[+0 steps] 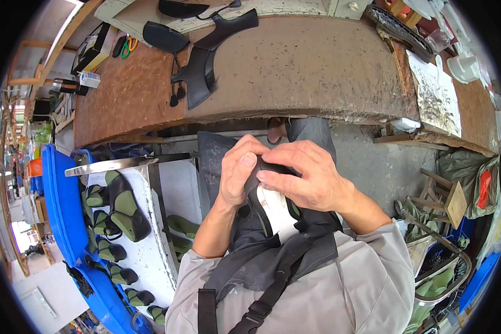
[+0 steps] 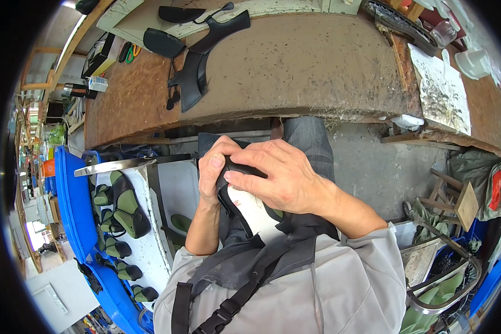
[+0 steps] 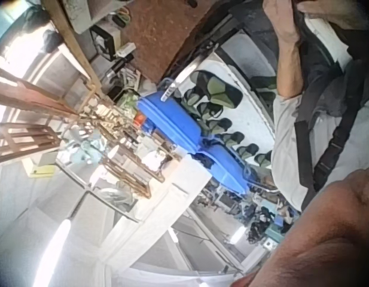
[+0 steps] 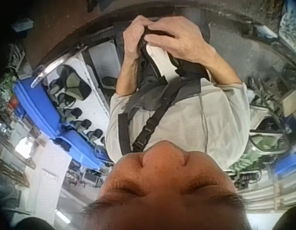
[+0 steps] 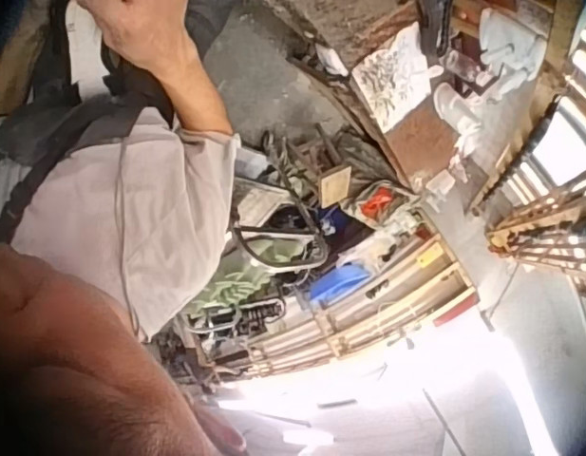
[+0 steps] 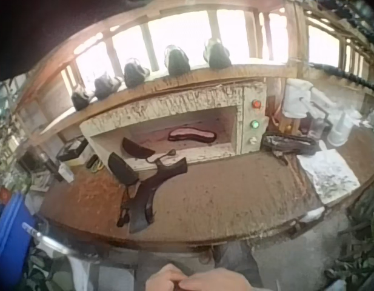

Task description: Manually fitting and stretching shoe upper components onto green shoe lasts.

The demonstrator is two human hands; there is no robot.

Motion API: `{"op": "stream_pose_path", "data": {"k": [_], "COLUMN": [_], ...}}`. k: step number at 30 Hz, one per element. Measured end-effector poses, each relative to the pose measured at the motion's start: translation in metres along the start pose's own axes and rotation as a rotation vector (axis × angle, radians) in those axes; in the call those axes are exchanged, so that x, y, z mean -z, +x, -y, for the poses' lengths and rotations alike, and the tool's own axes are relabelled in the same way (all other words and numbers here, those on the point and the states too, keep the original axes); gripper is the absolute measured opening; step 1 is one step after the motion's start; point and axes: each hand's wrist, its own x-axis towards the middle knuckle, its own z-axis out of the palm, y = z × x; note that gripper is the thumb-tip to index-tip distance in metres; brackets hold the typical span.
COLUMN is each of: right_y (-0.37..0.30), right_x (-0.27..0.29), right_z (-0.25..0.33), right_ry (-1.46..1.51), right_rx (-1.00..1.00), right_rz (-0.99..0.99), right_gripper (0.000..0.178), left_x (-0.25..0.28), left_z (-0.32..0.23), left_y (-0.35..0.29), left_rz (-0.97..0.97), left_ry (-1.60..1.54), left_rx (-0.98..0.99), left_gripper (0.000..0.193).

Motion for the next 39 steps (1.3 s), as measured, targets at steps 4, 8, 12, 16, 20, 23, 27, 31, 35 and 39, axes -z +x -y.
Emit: {"op": "stream_pose_path", "data": {"k": [4,8,12,16,20,23,27,31,35,39], "right_y": [-0.006,-0.044,-0.069,-0.064,-0.063,-0.065,-0.06,-0.057,-0.052,-0.053], "right_x": [-0.014,-0.03,-0.038,-0.035,-0.037,-0.036,-0.032,-0.03,-0.025,-0.02], "right_z": [0.005,0.013,0.023,0.025,0.025,0.024,0.023,0.025,0.028,0.031], "right_ry": [-0.068,0.369,0.332,0.237,0.195,0.178,0.133,0.083,0.047,-0.01], "right_rx": [-0.087,-0.69,-0.734,-0.717,-0.648,-0.593,-0.423,-0.317,-0.247,-0.204], "right_rz": [0.0,-0.213,-0.161,-0.203,-0.214,-0.194,-0.152,-0.14,-0.107,-0.08], "right_gripper": [0.044,0.049,0.033,0.023,0.021,0.019,0.015,0.016,0.023,0.026], "left_x": [0.003,0.007,0.007,0.007,0.009,0.01,0.008,0.01,0.009,0.003], "left_z": [0.022,0.041,0.046,0.046,0.052,0.056,0.055,0.054,0.046,0.039], "left_y": [0.001,-0.003,-0.004,-0.003,-0.005,-0.006,-0.006,-0.007,-0.007,-0.001], "left_rz": [-0.049,-0.156,-0.179,-0.198,-0.195,-0.173,-0.172,-0.179,-0.188,-0.154], "left_ry": [-0.106,-0.286,-0.353,-0.344,-0.346,-0.409,-0.387,-0.4,-0.399,-0.419], "left_rx": [0.072,0.23,0.272,0.263,0.252,0.263,0.215,0.209,0.178,0.148], "left_gripper": [0.045,0.048,0.049,0.048,0.048,0.048,0.049,0.049,0.049,0.048]}}
